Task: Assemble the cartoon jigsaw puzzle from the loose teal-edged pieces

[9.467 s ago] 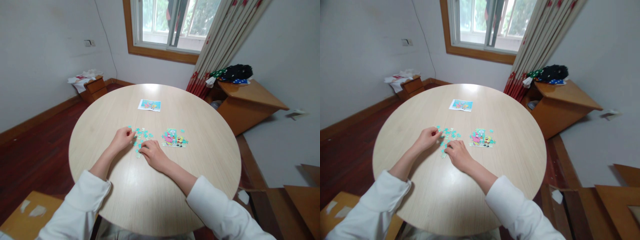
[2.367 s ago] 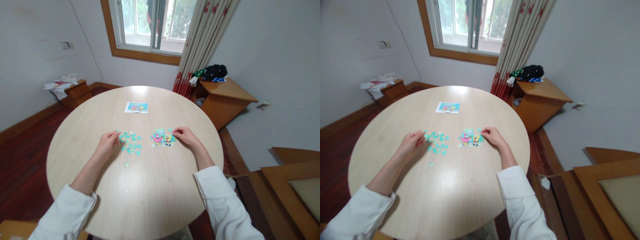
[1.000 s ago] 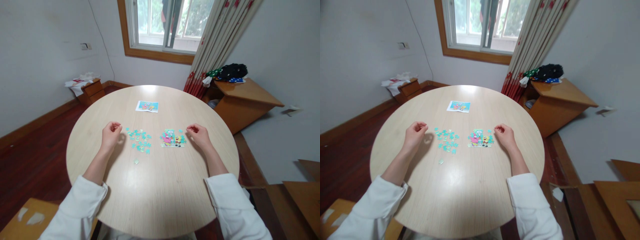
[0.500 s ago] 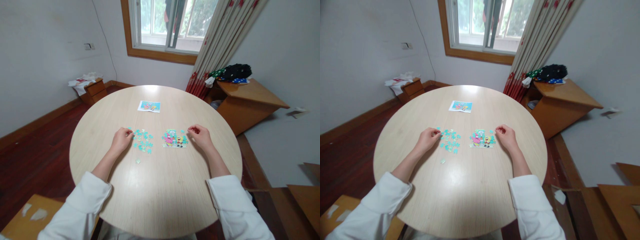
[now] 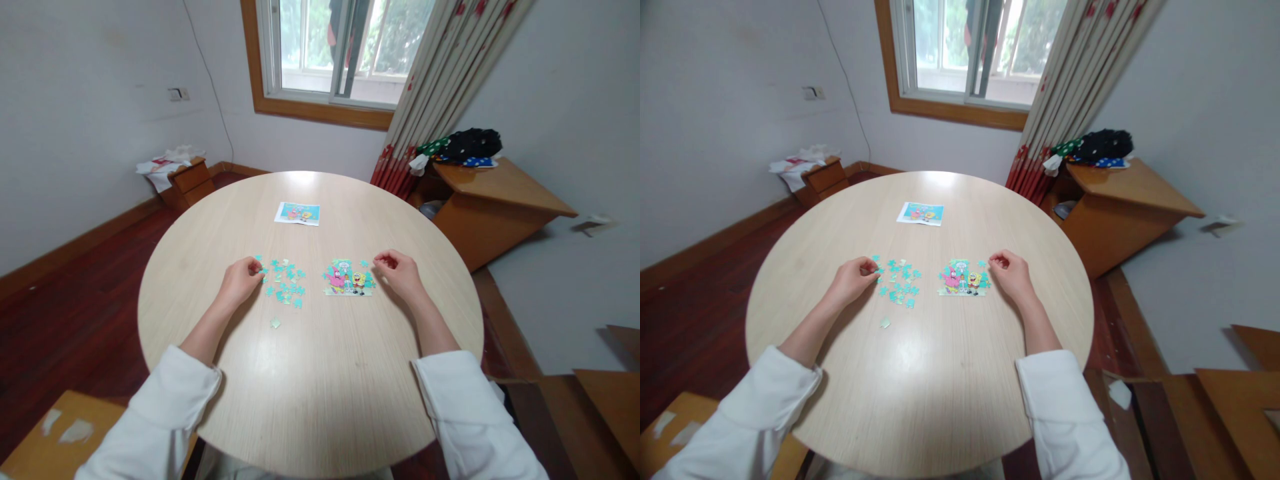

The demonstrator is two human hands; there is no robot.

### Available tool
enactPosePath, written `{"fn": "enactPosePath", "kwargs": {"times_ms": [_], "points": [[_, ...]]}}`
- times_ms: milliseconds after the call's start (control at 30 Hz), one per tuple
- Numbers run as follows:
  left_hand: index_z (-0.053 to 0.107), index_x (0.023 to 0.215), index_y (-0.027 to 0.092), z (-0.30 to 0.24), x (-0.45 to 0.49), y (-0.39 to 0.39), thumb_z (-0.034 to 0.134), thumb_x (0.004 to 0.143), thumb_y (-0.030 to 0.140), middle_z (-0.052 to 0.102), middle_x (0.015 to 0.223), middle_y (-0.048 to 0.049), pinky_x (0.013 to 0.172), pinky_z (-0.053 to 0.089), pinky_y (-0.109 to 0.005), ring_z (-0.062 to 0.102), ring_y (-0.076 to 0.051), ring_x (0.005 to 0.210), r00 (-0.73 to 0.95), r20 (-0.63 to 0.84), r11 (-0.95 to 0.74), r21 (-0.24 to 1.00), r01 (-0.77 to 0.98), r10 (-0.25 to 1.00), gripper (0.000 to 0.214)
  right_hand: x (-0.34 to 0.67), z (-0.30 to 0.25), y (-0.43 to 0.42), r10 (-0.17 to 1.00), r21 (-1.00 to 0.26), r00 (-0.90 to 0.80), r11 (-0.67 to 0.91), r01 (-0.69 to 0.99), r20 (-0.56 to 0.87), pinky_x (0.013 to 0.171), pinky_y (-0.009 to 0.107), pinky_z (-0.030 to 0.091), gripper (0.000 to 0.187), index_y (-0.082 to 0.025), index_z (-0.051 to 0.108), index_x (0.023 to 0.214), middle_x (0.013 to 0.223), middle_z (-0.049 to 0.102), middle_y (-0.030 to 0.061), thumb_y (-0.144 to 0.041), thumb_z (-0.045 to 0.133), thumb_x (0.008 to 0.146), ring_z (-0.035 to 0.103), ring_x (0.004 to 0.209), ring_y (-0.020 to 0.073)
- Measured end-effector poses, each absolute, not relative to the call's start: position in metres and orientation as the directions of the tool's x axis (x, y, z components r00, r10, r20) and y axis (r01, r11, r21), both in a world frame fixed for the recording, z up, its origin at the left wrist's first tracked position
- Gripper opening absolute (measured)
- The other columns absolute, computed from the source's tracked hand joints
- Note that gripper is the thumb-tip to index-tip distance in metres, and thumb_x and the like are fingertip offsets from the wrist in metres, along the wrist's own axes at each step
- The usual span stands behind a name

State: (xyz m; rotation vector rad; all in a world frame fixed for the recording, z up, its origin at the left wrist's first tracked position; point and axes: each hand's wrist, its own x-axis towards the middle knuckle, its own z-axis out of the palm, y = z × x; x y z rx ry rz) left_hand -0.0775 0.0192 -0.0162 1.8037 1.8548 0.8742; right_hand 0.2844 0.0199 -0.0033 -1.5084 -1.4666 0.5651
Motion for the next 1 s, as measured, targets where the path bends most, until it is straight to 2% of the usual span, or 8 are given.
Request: {"fn": "enactPosePath", "kwargs": {"times_ms": [233,467,600,700,833,900,1000], "points": [[0.058,0.077,0.02,-0.015,-0.074,0.019,0.061,0.064,0.02,0.063,0.069,0.0008,0.064,0.041,-0.027,0.058,-0.016,0.066,-0.048,0.124,-0.054,0.705,0.707,0.991,0.013,0.285,-0.004,0.02,0.948,-0.838,0.173,0.139,0.528,0.266,0.056,0.028,0.04,0.02,-0.017,0.061,0.068,0.061,0.059,0.0022,-0.036,0.06,0.064,0.046,0.056,0.0134],[0.063,0.067,0.02,-0.013,-0.071,0.018,0.06,0.065,0.019,0.062,0.062,0.0008,0.068,0.04,-0.029,0.058,-0.017,0.065,-0.06,0.086,-0.022,0.731,0.682,0.995,0.003,0.284,-0.004,0.02,0.947,-0.83,0.177,0.135,0.541,0.269,0.056,0.029,0.038,0.02,-0.017,0.062,0.067,0.06,0.057,0.0023,-0.036,0.059,0.064,0.045,0.057,0.0138],[0.063,0.062,0.018,-0.011,-0.069,0.018,0.068,0.061,0.028,0.063,0.061,-0.0006,0.066,0.042,-0.029,0.058,-0.017,0.064,-0.099,0.091,-0.03,0.866,0.5,0.991,0.011,0.283,-0.003,0.019,0.947,-0.84,0.185,0.13,0.527,0.263,0.056,0.029,0.038,0.02,-0.017,0.061,0.067,0.061,0.057,0.0023,-0.037,0.06,0.064,0.046,0.057,0.0141],[0.063,0.065,0.016,-0.006,-0.067,0.017,0.074,0.055,0.031,0.063,0.063,-0.0013,0.066,0.045,-0.03,0.059,-0.016,0.064,-0.11,0.051,-0.02,0.964,0.266,0.993,0.021,0.283,-0.003,0.019,0.95,-0.842,0.178,0.13,0.523,0.258,0.056,0.029,0.039,0.019,-0.017,0.061,0.067,0.061,0.058,0.0023,-0.036,0.06,0.065,0.046,0.058,0.0142],[0.062,0.073,0.014,0.002,-0.065,0.013,0.084,0.045,0.036,0.065,0.065,-0.0017,0.069,0.05,-0.033,0.063,-0.016,0.065,-0.088,-0.079,0.074,0.995,-0.064,0.993,0.041,0.284,-0.002,0.018,0.953,-0.841,0.179,0.117,0.529,0.246,0.057,0.029,0.039,0.018,-0.016,0.062,0.067,0.061,0.057,0.0024,-0.034,0.06,0.065,0.046,0.058,0.0141],[0.062,0.075,0.014,0.006,-0.063,0.011,0.086,0.042,0.038,0.066,0.066,-0.0023,0.069,0.052,-0.035,0.064,-0.017,0.064,-0.083,-0.116,0.105,0.986,-0.126,0.99,0.048,0.281,-0.001,0.018,0.948,-0.844,0.191,0.124,0.522,0.257,0.056,0.029,0.039,0.018,-0.016,0.062,0.067,0.06,0.057,0.0022,-0.034,0.06,0.066,0.047,0.057,0.0141],[0.062,0.076,0.014,0.012,-0.057,0.006,0.087,0.04,0.037,0.065,0.066,-0.001,0.064,0.052,-0.032,0.064,-0.016,0.061,-0.078,-0.115,0.106,0.988,-0.11,0.99,0.05,0.266,0.0,0.014,0.936,-0.845,0.193,0.159,0.51,0.293,0.055,0.027,0.039,0.018,-0.016,0.063,0.069,0.06,0.057,0.0014,-0.034,0.059,0.068,0.047,0.057,0.0136]]}}
